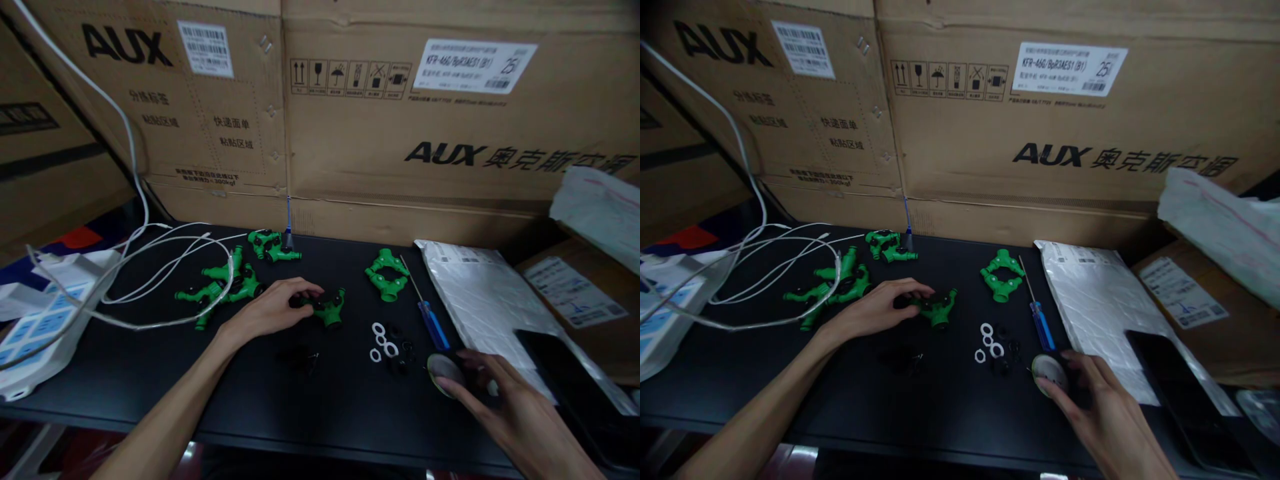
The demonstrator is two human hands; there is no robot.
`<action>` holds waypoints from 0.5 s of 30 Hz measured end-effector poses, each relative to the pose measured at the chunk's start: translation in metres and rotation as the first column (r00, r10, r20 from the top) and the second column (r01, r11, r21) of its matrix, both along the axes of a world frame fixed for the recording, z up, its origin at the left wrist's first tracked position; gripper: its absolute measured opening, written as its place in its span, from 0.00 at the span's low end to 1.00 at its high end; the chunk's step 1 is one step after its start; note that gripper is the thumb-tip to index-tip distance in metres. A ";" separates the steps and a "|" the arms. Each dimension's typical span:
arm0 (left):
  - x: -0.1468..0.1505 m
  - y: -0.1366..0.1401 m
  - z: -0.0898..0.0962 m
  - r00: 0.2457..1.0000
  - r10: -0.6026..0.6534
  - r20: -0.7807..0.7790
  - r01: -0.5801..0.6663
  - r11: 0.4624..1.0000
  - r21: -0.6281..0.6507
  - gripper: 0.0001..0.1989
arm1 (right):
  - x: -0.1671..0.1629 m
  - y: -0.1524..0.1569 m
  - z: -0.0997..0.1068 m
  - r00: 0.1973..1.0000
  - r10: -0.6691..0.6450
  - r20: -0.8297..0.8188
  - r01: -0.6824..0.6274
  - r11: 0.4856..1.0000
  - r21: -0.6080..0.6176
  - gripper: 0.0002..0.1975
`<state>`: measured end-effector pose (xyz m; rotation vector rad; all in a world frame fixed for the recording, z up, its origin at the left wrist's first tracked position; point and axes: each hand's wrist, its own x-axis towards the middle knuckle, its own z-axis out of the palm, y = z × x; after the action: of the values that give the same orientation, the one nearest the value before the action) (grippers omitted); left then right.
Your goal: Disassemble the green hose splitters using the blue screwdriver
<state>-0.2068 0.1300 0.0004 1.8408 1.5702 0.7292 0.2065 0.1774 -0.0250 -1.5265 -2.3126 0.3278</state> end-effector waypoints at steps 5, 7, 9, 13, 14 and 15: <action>0.013 0.004 0.001 0.997 0.070 -0.044 -0.070 0.998 0.005 0.18 | -0.006 0.007 -0.009 0.998 0.023 -0.055 -0.024 1.000 -0.016 0.40; 0.019 0.006 0.001 0.996 0.059 -0.073 -0.058 0.998 0.019 0.20 | -0.006 0.010 -0.012 0.997 0.014 -0.070 -0.017 0.999 -0.042 0.39; 0.023 0.008 0.002 0.995 0.044 -0.090 -0.042 0.999 0.019 0.21 | -0.005 0.012 -0.014 0.997 0.005 -0.080 -0.010 0.998 -0.061 0.37; 0.026 0.014 0.004 0.996 0.006 -0.088 -0.008 1.000 -0.014 0.23 | -0.001 0.014 -0.017 0.997 0.003 -0.080 -0.010 0.996 -0.084 0.30; 0.026 0.016 0.003 0.996 -0.004 -0.090 0.002 1.000 -0.021 0.23 | 0.000 0.015 -0.018 0.997 -0.001 -0.081 -0.006 0.996 -0.086 0.29; 0.025 0.017 0.003 0.996 -0.015 -0.091 0.013 1.000 -0.025 0.23 | 0.000 0.015 -0.018 0.997 -0.006 -0.081 -0.001 0.996 -0.087 0.29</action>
<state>-0.1815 0.1469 0.0029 1.8888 1.6145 0.6248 0.2067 0.1925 -0.0430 -1.5270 -2.2601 0.4862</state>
